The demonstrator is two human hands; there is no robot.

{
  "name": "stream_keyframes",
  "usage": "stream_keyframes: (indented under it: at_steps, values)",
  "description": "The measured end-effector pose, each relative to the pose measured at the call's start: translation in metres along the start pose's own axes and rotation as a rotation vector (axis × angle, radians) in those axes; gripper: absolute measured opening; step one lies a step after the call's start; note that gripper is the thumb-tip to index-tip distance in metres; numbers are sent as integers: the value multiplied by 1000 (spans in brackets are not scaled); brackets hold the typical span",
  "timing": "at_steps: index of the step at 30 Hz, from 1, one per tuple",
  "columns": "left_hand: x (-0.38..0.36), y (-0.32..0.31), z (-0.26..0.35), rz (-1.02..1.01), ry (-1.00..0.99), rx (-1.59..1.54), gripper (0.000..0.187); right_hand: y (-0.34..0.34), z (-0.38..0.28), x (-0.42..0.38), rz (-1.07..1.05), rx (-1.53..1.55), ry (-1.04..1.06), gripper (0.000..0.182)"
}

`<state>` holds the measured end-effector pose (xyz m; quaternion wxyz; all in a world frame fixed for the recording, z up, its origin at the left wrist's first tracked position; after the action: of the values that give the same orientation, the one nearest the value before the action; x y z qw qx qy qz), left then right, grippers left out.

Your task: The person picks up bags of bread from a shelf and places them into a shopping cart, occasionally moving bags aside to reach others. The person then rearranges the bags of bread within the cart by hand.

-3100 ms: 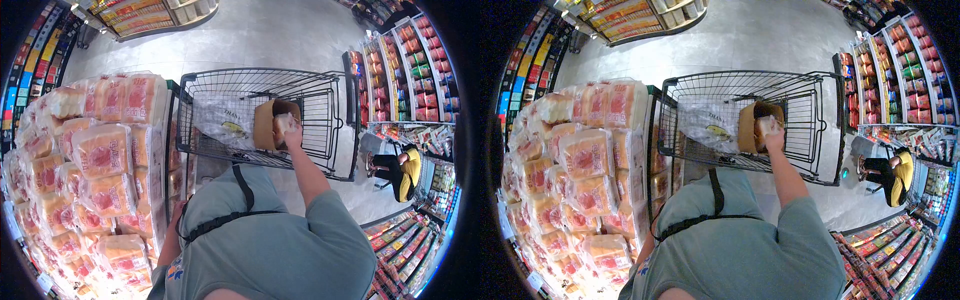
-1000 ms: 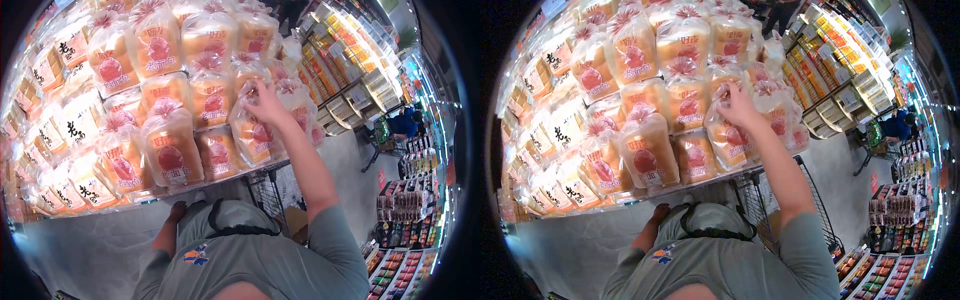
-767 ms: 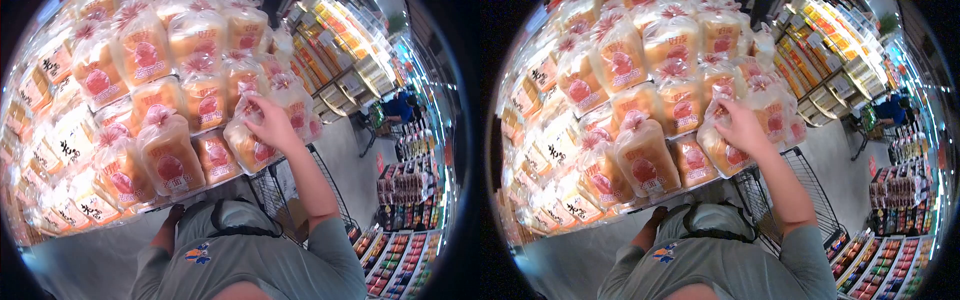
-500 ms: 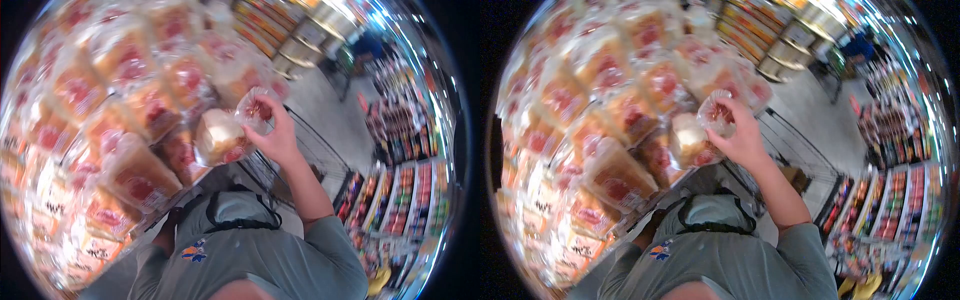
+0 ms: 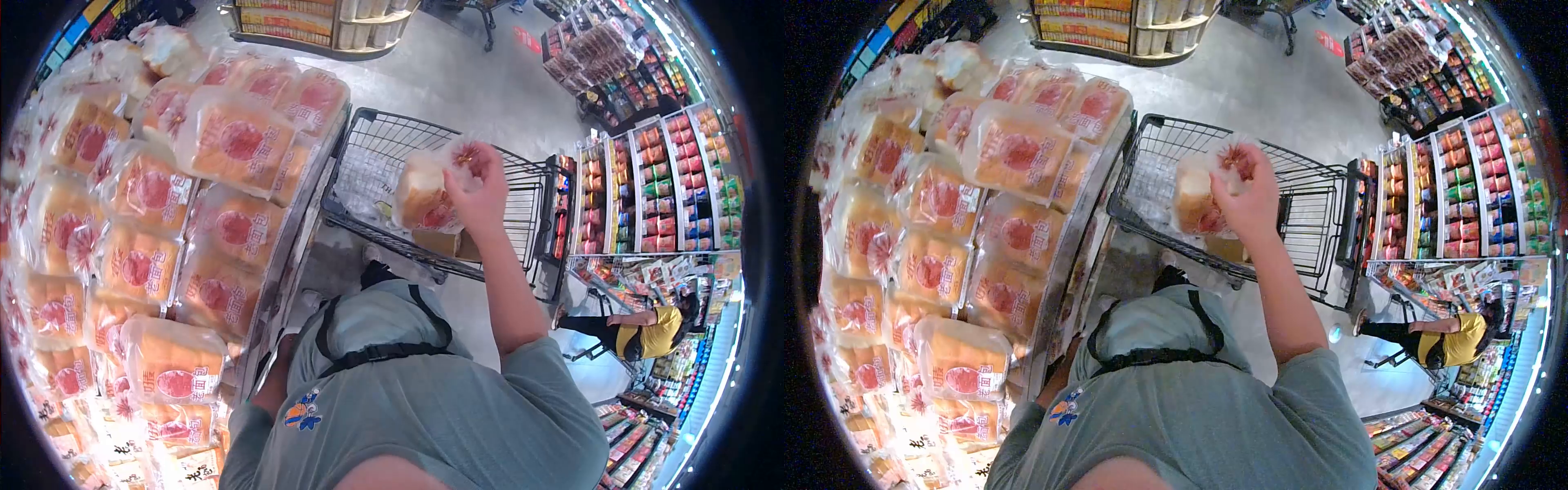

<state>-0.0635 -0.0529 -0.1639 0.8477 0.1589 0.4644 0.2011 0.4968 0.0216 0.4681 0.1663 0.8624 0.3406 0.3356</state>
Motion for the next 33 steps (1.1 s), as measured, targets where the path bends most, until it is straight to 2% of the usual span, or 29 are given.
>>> stream_keyframes:
  at_steps: [1,7,10,14,18,20,21,23,24,26,27,28,30,31,33]
  values:
    - [2,3,3,-1,21,-8,37,-4,24,-2,-89,-145,-21,59]
    - [-32,-11,12,16,190,-82,36,-17,188,-43,-24,-84,-283,64]
    - [-43,-21,25,43,306,-120,37,-42,261,-67,-51,43,-271,64]
    - [-80,-33,37,82,454,-177,40,-78,315,-81,-274,-2,-441,63]
    - [-111,-41,57,134,586,-252,44,-134,385,-99,-397,103,-449,60]
    - [-141,-55,66,160,664,-295,46,-162,422,-118,-512,70,-606,65]
    - [-154,-57,76,180,702,-317,47,-170,426,-123,-533,93,-602,65]
    - [-166,-62,90,235,764,-375,50,-177,427,-118,-592,-332,-429,71]
    - [-173,-65,94,265,789,-412,51,-187,425,-112,-606,-313,-402,71]
    - [-179,-69,101,318,835,-499,54,-204,427,-108,-665,-270,-490,74]
    - [-182,-74,106,339,856,-544,56,-209,419,-102,-658,-239,-473,69]
    - [-182,-90,92,357,863,-568,56,-215,410,-96,-672,-232,-446,69]
    - [-166,-112,71,424,620,-998,61,-227,385,-81,-661,-83,-356,56]
    - [-179,-85,110,376,707,-778,60,-231,371,-74,-666,-79,-333,56]
    - [-148,-105,65,409,646,-918,59,-235,326,-54,-582,209,-317,40]
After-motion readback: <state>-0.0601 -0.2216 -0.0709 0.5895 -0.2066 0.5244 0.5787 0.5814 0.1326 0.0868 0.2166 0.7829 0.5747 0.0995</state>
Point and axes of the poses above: each hand's wrist, its own x-axis towards the middle knuckle, its own y-axis out of the back of the hand, z = x × y, the point moved 9 cm from there along x, towards the middle knuckle, and after that the axes turned 7 degrees about y, right-handed, at the moved point
